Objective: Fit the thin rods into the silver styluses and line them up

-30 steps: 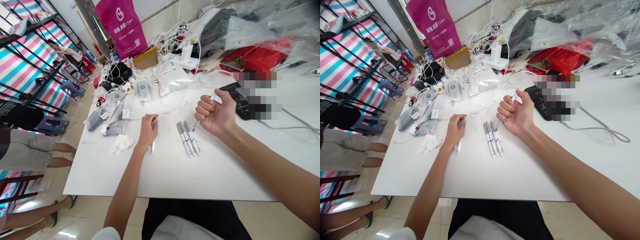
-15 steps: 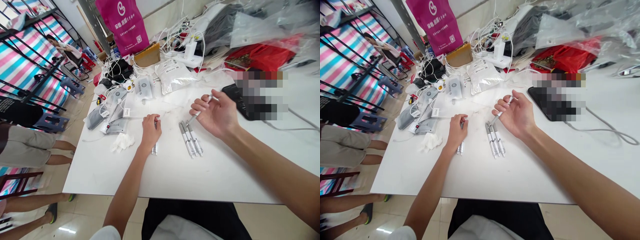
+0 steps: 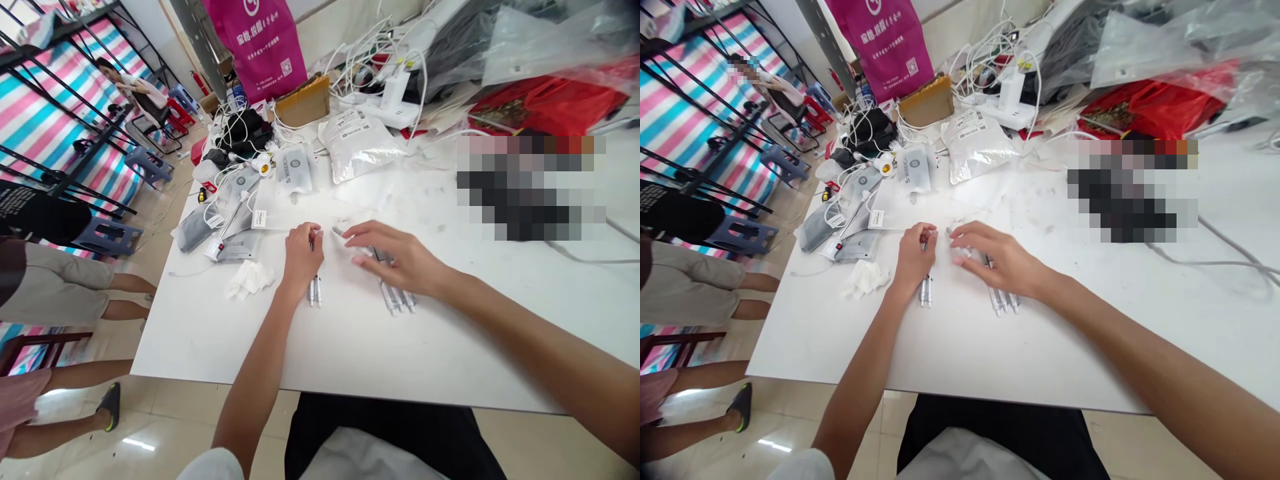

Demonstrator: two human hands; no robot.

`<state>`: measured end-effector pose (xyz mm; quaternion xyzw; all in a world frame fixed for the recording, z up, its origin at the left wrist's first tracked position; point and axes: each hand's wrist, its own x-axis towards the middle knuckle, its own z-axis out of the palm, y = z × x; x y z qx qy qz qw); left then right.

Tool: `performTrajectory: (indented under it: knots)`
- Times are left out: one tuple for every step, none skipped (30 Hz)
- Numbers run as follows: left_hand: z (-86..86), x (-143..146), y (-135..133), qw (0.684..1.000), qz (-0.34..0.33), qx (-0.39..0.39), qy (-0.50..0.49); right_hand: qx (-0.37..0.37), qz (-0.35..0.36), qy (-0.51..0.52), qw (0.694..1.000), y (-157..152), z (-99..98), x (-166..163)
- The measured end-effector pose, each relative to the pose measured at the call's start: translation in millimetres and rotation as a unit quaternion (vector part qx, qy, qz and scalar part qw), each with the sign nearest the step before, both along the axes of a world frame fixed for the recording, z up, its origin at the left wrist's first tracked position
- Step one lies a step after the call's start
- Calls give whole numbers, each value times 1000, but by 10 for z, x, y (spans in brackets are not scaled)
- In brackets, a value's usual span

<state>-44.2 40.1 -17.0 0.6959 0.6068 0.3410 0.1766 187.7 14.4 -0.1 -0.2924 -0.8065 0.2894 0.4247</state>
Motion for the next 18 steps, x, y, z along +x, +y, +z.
performTrajectory:
  knots:
    - [0, -7, 4, 1000, -1, 3, -4, 33, 19, -44, 998, -19, -35, -9]
    - [-1, -12, 8, 1000, -4, 6, -8, 60, 36, -81, 994, -35, -71, -20]
    - [-1, -16, 11, 1000, -6, 8, -14, 81, 49, -111, 989, -49, -104, -33]
    - [-1, -17, 13, 1000, -8, 9, -20, 100, 62, -136, 984, -62, -132, -46]
    - [0, -16, 13, 1000, -9, 11, -23, 117, 71, -154, 979, -74, -153, -59]
    - [2, -12, 12, 1000, -9, 12, -23, 131, 77, -166, 974, -85, -166, -71]
    - [5, -7, 9, 1000, -9, 12, -17, 142, 81, -174, 971, -93, -171, -81]
    - [11, 0, 4, 1000, -10, 11, -9, 151, 81, -178, 969, -99, -170, -88]
    - [17, 7, -1, 1000, -13, 11, 1, 158, 78, -180, 968, -101, -163, -92]
    - [25, 14, -7, 1000, -19, 10, 10, 164, 70, -181, 967, -98, -153, -92]
    - [33, 21, -13, 1000, -26, 10, 15, 169, 60, -182, 967, -90, -140, -87]
    - [41, 27, -18, 999, -34, 10, 18, 174, 48, -185, 966, -77, -126, -75]
    - [49, 32, -22, 999, -42, 11, 19, 179, 34, -189, 965, -58, -110, -58]
    - [55, 35, -26, 998, -50, 14, 19, 184, 19, -196, 963, -35, -94, -34]
    - [59, 38, -29, 998, -56, 18, 18, 190, 3, -208, 960, -7, -79, -5]
    - [62, 40, -31, 998, -62, 22, 17, 194, -15, -223, 955, 23, -64, 29]
    - [64, 42, -33, 997, -68, 25, 15, 198, -33, -243, 949, 54, -52, 64]
    - [63, 43, -34, 997, -74, 27, 14, 201, -53, -266, 941, 84, -44, 100]
